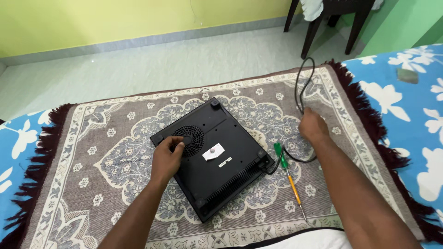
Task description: The person sits on a bed with an induction cooktop on a mat, flips the unit over, and uses a screwdriver to unscrew the back panel screws one at a time, working around the fan opening and repositioning the unit while removing screws.
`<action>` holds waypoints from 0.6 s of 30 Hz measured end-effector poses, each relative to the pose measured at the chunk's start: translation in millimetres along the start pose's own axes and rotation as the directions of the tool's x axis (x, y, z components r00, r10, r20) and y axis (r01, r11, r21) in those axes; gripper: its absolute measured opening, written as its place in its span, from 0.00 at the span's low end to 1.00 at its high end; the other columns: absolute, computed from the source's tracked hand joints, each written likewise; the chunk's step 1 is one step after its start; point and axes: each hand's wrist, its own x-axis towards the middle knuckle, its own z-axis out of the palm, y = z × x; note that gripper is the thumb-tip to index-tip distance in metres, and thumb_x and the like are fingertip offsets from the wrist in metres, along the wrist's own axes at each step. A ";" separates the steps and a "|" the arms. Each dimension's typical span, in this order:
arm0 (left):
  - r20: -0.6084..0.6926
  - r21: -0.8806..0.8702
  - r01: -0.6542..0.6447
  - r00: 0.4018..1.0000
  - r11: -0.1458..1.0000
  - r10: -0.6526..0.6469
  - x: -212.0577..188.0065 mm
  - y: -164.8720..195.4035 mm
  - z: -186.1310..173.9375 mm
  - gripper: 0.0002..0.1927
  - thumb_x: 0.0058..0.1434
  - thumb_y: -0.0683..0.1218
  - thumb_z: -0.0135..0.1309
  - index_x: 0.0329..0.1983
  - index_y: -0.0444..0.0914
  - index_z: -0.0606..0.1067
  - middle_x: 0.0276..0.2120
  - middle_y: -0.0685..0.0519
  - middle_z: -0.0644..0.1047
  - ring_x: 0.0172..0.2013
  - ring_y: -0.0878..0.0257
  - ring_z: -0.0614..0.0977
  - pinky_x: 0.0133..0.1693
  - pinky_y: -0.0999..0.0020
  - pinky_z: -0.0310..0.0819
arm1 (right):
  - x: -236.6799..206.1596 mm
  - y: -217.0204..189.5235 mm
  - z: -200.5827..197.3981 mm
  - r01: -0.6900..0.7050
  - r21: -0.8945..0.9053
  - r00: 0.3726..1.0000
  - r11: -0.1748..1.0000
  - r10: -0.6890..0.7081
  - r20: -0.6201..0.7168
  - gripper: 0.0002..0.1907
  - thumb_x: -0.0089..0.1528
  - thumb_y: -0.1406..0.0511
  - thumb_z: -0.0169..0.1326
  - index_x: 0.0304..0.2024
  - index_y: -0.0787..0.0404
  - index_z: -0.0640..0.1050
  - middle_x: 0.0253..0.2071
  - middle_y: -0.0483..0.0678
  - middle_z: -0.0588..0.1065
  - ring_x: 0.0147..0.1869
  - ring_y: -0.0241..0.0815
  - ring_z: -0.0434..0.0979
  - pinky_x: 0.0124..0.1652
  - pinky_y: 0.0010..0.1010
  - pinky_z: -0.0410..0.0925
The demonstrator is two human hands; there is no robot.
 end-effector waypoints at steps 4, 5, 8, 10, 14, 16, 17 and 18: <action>-0.022 0.023 -0.007 1.000 1.000 0.008 1.8 -4.4 0.6 0.13 0.65 0.47 0.55 0.49 0.37 0.81 0.40 0.47 0.83 0.40 0.58 0.85 0.46 0.62 0.77 | 3.2 2.6 11.7 0.008 -0.057 1.000 0.998 -0.009 -0.015 0.19 0.71 0.64 0.45 0.63 0.63 0.71 0.63 0.62 0.72 0.66 0.62 0.73 0.62 0.51 0.67; -0.032 0.033 -0.025 0.999 0.999 0.026 0.9 -4.4 1.3 0.13 0.65 0.47 0.55 0.48 0.37 0.81 0.40 0.47 0.83 0.40 0.57 0.85 0.46 0.62 0.78 | 3.5 3.1 12.4 0.013 -0.104 1.000 0.994 -0.014 -0.013 0.23 0.69 0.63 0.46 0.66 0.63 0.68 0.65 0.61 0.70 0.66 0.61 0.71 0.61 0.52 0.66; -0.041 0.049 -0.078 0.996 0.996 0.080 1.5 0.3 2.1 0.13 0.64 0.47 0.55 0.47 0.37 0.81 0.39 0.46 0.83 0.40 0.56 0.85 0.46 0.61 0.77 | 4.5 -3.0 7.6 0.054 -0.231 0.994 0.971 -0.075 -0.083 0.36 0.63 0.57 0.53 0.70 0.63 0.62 0.70 0.60 0.62 0.70 0.59 0.64 0.61 0.55 0.61; -0.048 0.046 -0.075 0.996 0.996 0.077 3.4 5.8 2.3 0.13 0.63 0.46 0.55 0.47 0.37 0.81 0.40 0.46 0.83 0.40 0.56 0.85 0.45 0.61 0.77 | -4.2 -12.8 5.5 0.108 -0.296 0.965 0.949 -0.172 -0.199 0.44 0.58 0.50 0.58 0.70 0.63 0.60 0.73 0.59 0.59 0.74 0.60 0.58 0.62 0.58 0.58; -0.050 0.088 -0.105 0.993 0.991 0.110 8.6 13.9 -2.2 0.13 0.62 0.47 0.55 0.47 0.37 0.81 0.41 0.45 0.83 0.40 0.54 0.85 0.44 0.59 0.78 | -50.2 -39.2 7.2 0.381 -0.098 0.913 0.919 -0.391 -0.119 0.33 0.63 0.53 0.55 0.69 0.52 0.67 0.70 0.53 0.66 0.71 0.51 0.65 0.67 0.54 0.57; -0.049 0.138 -0.169 0.983 0.976 0.177 13.4 15.0 -5.7 0.13 0.62 0.47 0.56 0.47 0.38 0.81 0.43 0.45 0.83 0.43 0.51 0.85 0.48 0.57 0.77 | -83.5 -51.8 8.1 0.402 0.107 0.915 0.909 -0.395 -0.082 0.28 0.64 0.55 0.55 0.66 0.50 0.71 0.67 0.52 0.69 0.70 0.51 0.66 0.67 0.52 0.58; -0.050 0.161 -0.204 0.976 0.966 0.214 18.4 15.5 -7.6 0.14 0.61 0.48 0.57 0.47 0.39 0.81 0.44 0.45 0.83 0.45 0.49 0.84 0.50 0.56 0.76 | -99.1 -57.4 6.1 0.423 0.156 0.906 0.893 -0.412 -0.099 0.26 0.64 0.55 0.55 0.64 0.50 0.72 0.65 0.53 0.69 0.69 0.51 0.65 0.67 0.53 0.56; -0.040 0.211 -0.199 0.977 0.957 0.212 23.2 15.1 -9.0 0.14 0.61 0.49 0.57 0.48 0.40 0.81 0.46 0.46 0.82 0.48 0.48 0.82 0.52 0.55 0.75 | -116.5 -61.6 4.0 0.439 0.131 0.897 0.889 -0.425 -0.119 0.24 0.63 0.54 0.56 0.61 0.49 0.74 0.63 0.51 0.71 0.69 0.51 0.66 0.68 0.52 0.54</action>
